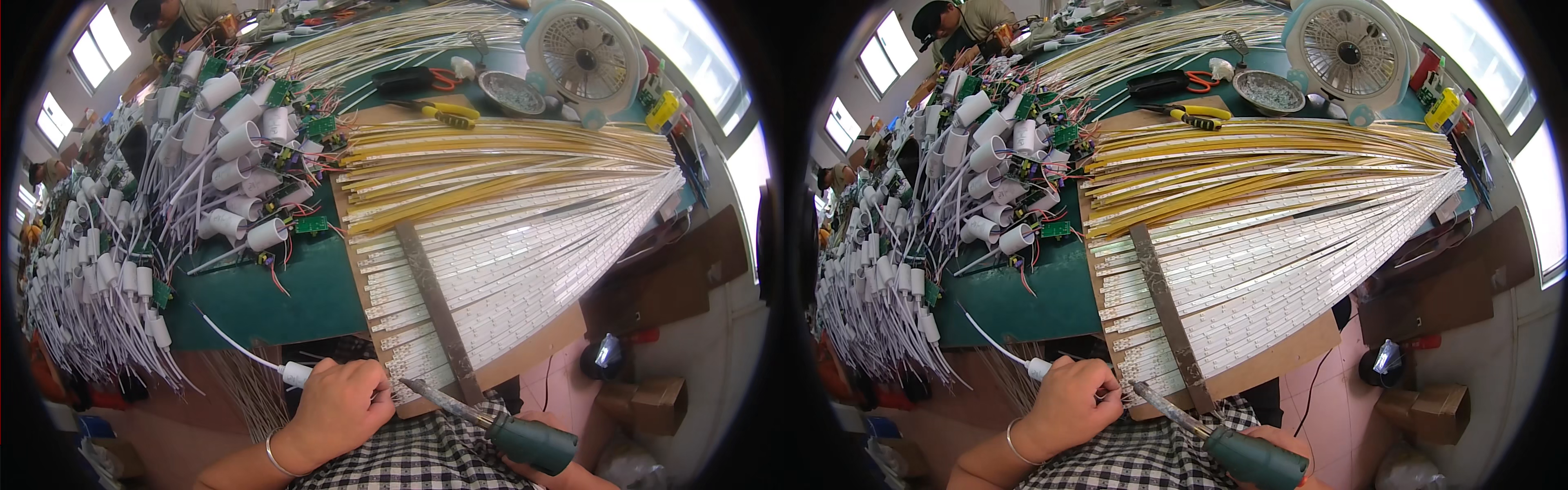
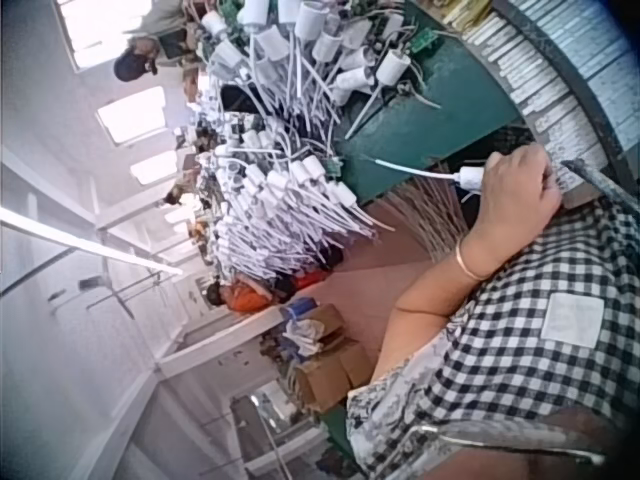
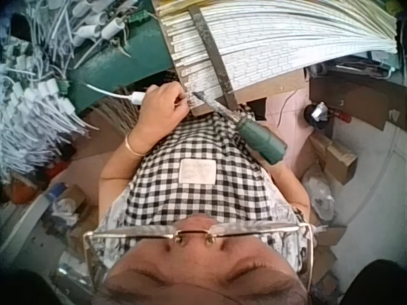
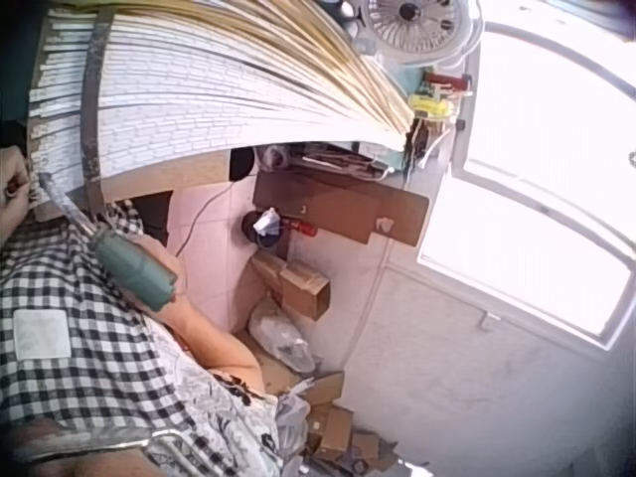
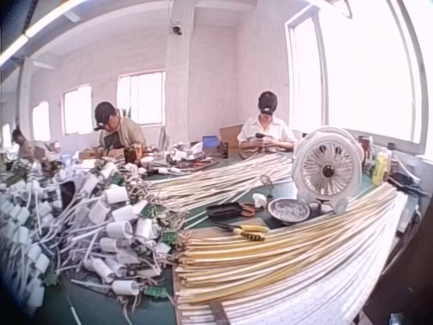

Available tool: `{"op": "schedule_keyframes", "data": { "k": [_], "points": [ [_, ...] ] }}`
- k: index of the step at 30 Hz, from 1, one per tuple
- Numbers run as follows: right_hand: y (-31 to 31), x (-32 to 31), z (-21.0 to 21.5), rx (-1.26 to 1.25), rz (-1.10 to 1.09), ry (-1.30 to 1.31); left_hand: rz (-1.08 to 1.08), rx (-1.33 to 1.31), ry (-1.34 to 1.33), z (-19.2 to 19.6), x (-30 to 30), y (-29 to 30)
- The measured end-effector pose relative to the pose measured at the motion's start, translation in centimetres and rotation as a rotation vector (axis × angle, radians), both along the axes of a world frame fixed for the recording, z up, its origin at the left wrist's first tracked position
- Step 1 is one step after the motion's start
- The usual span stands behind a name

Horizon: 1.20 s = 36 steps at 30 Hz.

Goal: The person positions LED strips using a metal bar and solders wires from electronic components onto the strips using a soldering gun.

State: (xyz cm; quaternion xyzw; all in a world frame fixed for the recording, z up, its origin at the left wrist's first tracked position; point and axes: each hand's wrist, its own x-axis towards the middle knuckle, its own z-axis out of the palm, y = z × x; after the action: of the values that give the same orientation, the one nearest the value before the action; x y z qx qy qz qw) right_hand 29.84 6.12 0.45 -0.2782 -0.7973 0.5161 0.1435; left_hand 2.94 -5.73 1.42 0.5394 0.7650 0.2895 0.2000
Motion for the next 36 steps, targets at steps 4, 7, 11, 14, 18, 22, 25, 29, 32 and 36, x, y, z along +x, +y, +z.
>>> {"op": "schedule_keyframes", "data": {
  "k": [4, 7, 11, 14, 18, 22, 25, 29, 32, 36],
  "points": [
    [0.2, -0.4, 0.1, -0.035, 0.033, 0.098, 0.020, -0.022, 0.023, 0.1, 0.1, 0.2],
    [0.2, -0.6, 0.4, -0.053, 0.025, 0.060, 0.018, -0.031, 0.033, 0.1, 0.1, 0.3],
    [0.0, -0.7, 0.2, -0.031, 0.017, 0.037, 0.027, -0.038, 0.032, 0.1, 0.1, 0.3],
    [0.1, -0.7, 0.2, 0.012, 0.054, 0.011, 0.033, -0.036, 0.033, 0.1, 0.1, 0.4],
    [0.0, -1.0, 0.4, -0.011, 0.055, 0.023, 0.039, -0.045, 0.032, 0.1, 0.1, 0.4],
    [0.0, -1.1, 0.9, -0.089, 0.045, 0.043, 0.045, -0.050, 0.039, -0.1, 0.1, 0.3],
    [0.0, -0.8, 0.6, -0.110, 0.046, -0.003, 0.041, -0.053, 0.047, -0.2, 0.1, 0.3],
    [0.2, 0.1, -0.2, -0.027, 0.068, -0.012, 0.048, -0.043, 0.052, -0.2, 0.2, 0.4],
    [0.0, 0.2, 0.0, 0.016, -0.016, -0.072, 0.054, -0.039, 0.050, -0.1, 0.2, 0.4],
    [0.1, 0.1, -0.1, -0.018, -0.023, -0.032, 0.056, -0.034, 0.055, -0.1, 0.2, 0.4]
  ]
}}
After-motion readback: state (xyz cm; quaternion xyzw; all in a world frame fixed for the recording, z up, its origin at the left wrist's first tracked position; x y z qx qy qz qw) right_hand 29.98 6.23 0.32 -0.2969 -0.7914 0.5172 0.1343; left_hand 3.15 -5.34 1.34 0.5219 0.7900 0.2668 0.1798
